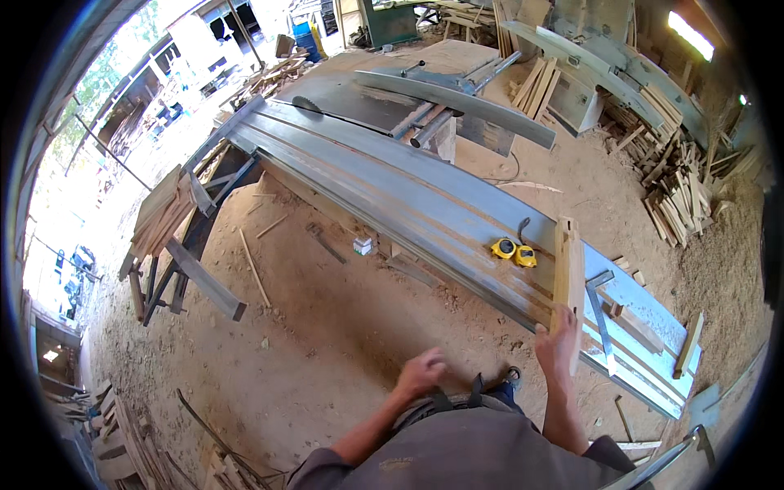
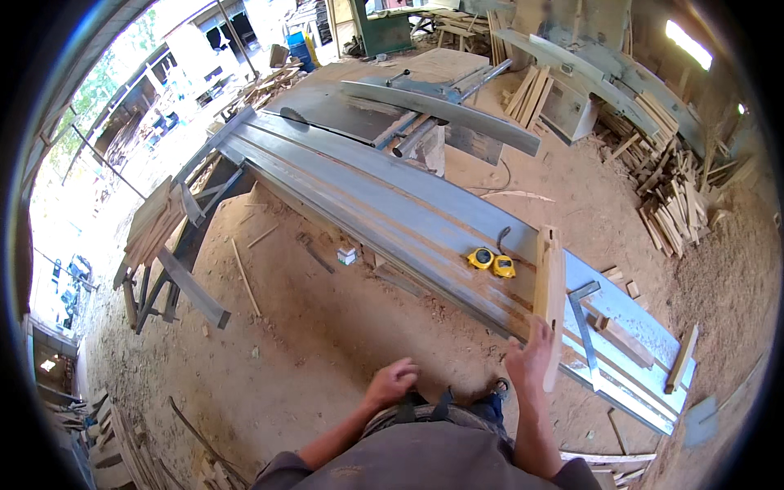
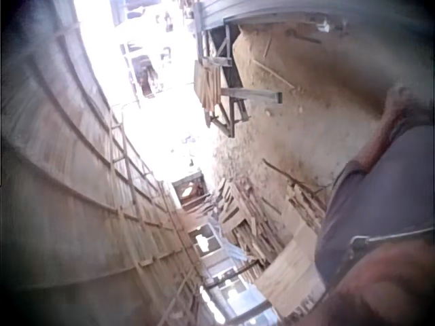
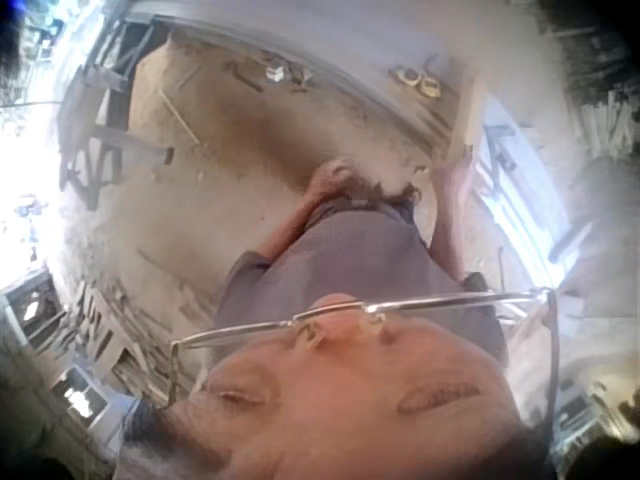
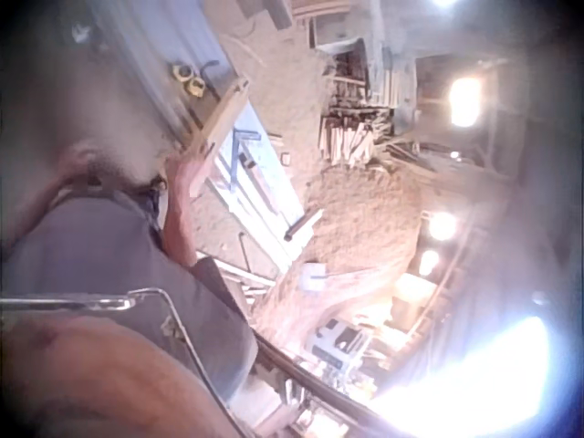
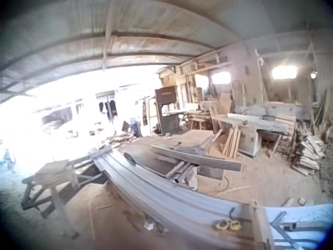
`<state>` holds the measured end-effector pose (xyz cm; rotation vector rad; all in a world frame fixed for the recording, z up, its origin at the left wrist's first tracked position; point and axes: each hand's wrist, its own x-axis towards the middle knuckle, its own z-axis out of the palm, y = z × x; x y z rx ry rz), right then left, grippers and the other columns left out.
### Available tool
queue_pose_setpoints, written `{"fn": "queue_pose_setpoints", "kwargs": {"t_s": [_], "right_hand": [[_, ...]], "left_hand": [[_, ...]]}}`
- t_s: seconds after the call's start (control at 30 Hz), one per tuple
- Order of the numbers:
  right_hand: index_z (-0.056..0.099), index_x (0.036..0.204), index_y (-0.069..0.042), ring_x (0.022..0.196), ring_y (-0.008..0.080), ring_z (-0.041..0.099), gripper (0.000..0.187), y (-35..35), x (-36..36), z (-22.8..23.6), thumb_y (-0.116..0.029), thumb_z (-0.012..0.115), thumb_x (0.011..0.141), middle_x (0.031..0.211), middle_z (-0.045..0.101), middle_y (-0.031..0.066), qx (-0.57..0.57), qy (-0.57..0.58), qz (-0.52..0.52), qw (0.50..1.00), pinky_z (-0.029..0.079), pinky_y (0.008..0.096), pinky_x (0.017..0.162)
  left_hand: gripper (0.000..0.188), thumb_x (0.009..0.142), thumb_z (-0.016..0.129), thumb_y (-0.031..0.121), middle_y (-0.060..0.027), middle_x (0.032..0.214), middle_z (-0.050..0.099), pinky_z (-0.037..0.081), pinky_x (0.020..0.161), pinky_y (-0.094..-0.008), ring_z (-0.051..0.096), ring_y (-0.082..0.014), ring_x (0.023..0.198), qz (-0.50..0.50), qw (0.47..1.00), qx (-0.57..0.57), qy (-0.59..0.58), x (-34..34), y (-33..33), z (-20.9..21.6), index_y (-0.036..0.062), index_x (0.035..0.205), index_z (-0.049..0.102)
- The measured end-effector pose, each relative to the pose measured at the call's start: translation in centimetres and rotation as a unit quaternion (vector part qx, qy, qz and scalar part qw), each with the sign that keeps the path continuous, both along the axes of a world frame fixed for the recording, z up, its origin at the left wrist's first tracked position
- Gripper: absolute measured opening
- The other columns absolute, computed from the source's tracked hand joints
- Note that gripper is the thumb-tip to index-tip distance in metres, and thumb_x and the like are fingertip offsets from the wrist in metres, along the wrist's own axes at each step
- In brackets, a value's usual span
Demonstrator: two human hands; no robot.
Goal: The person marks a wood piece using a square and pencil, measures dimensions of wood and machinery with a tape measure, and adjusts settings on a table saw.
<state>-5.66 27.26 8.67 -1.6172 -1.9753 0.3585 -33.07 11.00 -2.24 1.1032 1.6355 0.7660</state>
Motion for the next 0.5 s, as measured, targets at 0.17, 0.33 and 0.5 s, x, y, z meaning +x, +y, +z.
{"fn": "queue_pose_setpoints", "kwargs": {"t_s": [0.17, 0.33, 0.5], "right_hand": [[0.063, 0.124, -0.002, 0.124, 0.0421, 0.052, 0.049, -0.6, -9.3, 0.7, -0.003, 0.069, 0.076, 0.125, 0.063, 0.0209, -0.028, 0.015, 0.099, 0.995, 0.042, 0.0492, 0.109], [0.064, 0.119, -0.002, 0.121, 0.0407, 0.055, 0.045, 0.3, -15.1, -0.1, -0.004, 0.068, 0.074, 0.124, 0.064, 0.0192, -0.072, -0.014, 0.181, 0.981, 0.044, 0.0466, 0.107], [0.065, 0.119, -0.005, 0.12, 0.0391, 0.057, 0.042, 2.1, -22.0, -1.9, -0.008, 0.067, 0.077, 0.124, 0.065, 0.0185, -0.131, -0.01, 0.231, 0.964, 0.047, 0.046, 0.105]], "left_hand": [[0.047, 0.092, 0.062, 0.017, -0.0195, 0.119, 0.074, 0.052, 0.096, -0.0354, 0.071, -0.0257, 0.11, 0.321, 0.947, -0.013, 0.028, -12.5, -14.4, -6.2, -0.0075, 0.132, 0.06], [0.046, 0.091, 0.062, 0.008, -0.0195, 0.112, 0.075, 0.054, 0.092, -0.0344, 0.072, -0.0231, 0.101, 0.452, 0.887, -0.081, 0.052, -16.9, -19.2, -5.5, -0.0152, 0.131, 0.058], [0.043, 0.091, 0.063, 0.007, -0.0187, 0.109, 0.076, 0.055, 0.09, -0.0342, 0.073, -0.0237, 0.097, 0.437, 0.896, -0.046, 0.059, -17.2, -17.2, -8.8, -0.0117, 0.13, 0.061]]}}
